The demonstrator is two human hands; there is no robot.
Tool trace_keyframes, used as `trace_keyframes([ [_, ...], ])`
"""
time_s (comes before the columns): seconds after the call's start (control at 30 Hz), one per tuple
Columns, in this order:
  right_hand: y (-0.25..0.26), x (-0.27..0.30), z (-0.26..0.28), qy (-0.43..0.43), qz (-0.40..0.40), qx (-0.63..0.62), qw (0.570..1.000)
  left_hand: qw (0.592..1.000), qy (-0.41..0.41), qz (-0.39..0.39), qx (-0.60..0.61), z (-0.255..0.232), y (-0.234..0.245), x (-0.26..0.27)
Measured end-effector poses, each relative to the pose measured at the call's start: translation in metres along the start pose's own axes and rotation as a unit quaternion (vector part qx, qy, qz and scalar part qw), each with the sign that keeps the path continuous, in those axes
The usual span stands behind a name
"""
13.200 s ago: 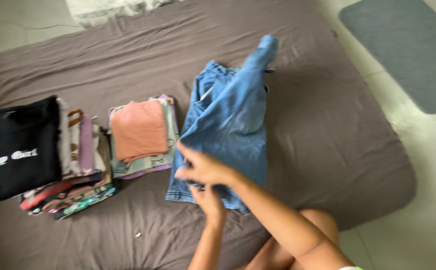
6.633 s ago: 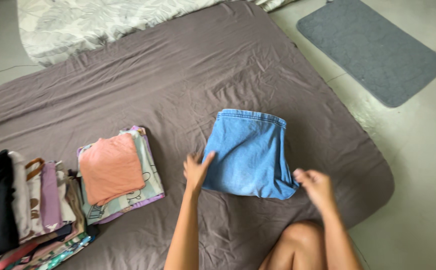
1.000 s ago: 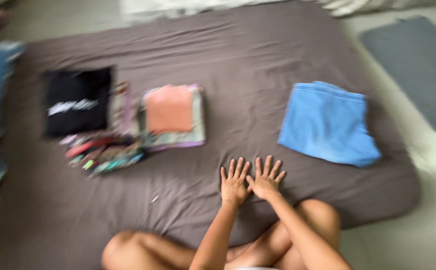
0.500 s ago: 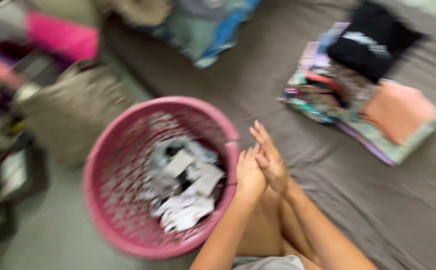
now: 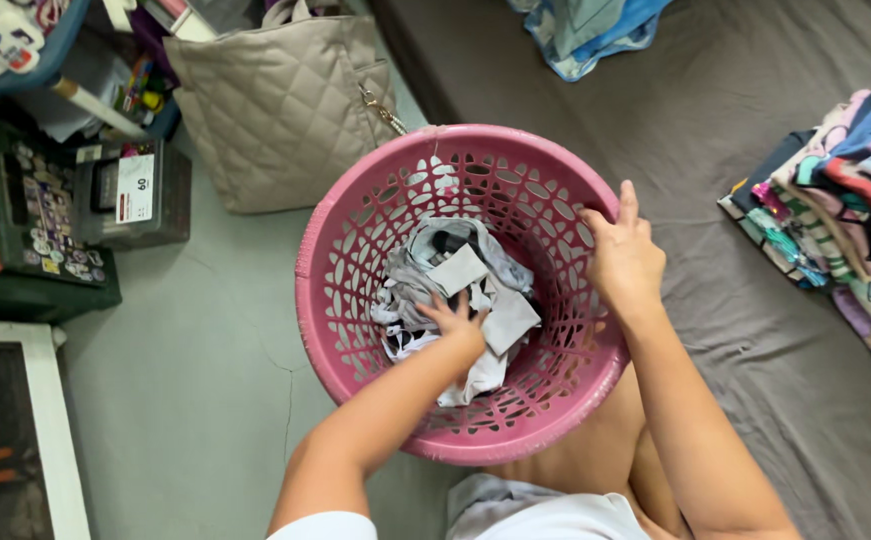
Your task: The person sits on a bed and folds a pair of denim shorts, then sorts and folds various undergarments and socks from a laundry basket. The person places the folded items into neat piles on the bed.
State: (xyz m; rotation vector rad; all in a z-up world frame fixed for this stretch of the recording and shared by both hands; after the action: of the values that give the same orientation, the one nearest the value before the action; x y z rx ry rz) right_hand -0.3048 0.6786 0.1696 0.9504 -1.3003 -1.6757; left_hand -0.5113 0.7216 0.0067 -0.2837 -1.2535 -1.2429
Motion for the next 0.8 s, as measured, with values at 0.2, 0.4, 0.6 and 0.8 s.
trace_keyframes([
  [0.2, -0.004, -0.001, 0.000, 0.008, -0.015, 0.029, 0.999, 0.990, -0.060, -0.112, -0.063, -0.050, -0.047, -0.081],
  [0.4, 0.005, 0.003, 0.004, 0.008, -0.015, 0.014, 1.000, 0.970, -0.111, -0.213, -0.033, -0.056, -0.046, -0.110],
  [0.6, 0.006, -0.001, 0.006, 0.012, -0.006, -0.007, 1.000, 0.975, -0.126, -0.182, 0.033, -0.037, -0.022, -0.098],
  [0.8, 0.006, 0.001, -0.001, 0.005, -0.009, -0.032, 0.999, 0.955, -0.157, -0.240, 0.077, -0.044, -0.023, -0.128],
])
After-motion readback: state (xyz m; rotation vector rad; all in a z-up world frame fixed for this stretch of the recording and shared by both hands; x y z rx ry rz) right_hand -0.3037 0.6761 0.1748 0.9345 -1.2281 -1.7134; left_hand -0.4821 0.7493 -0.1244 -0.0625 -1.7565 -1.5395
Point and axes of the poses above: each hand's wrist, its own x-axis away from the middle knuckle, its own y-axis out of the back of the hand, z = x × y, the point moved 7 cm from there along -x, towards the middle knuckle, and after that the axes turned 9 degrees about y, right-handed, at the moved point
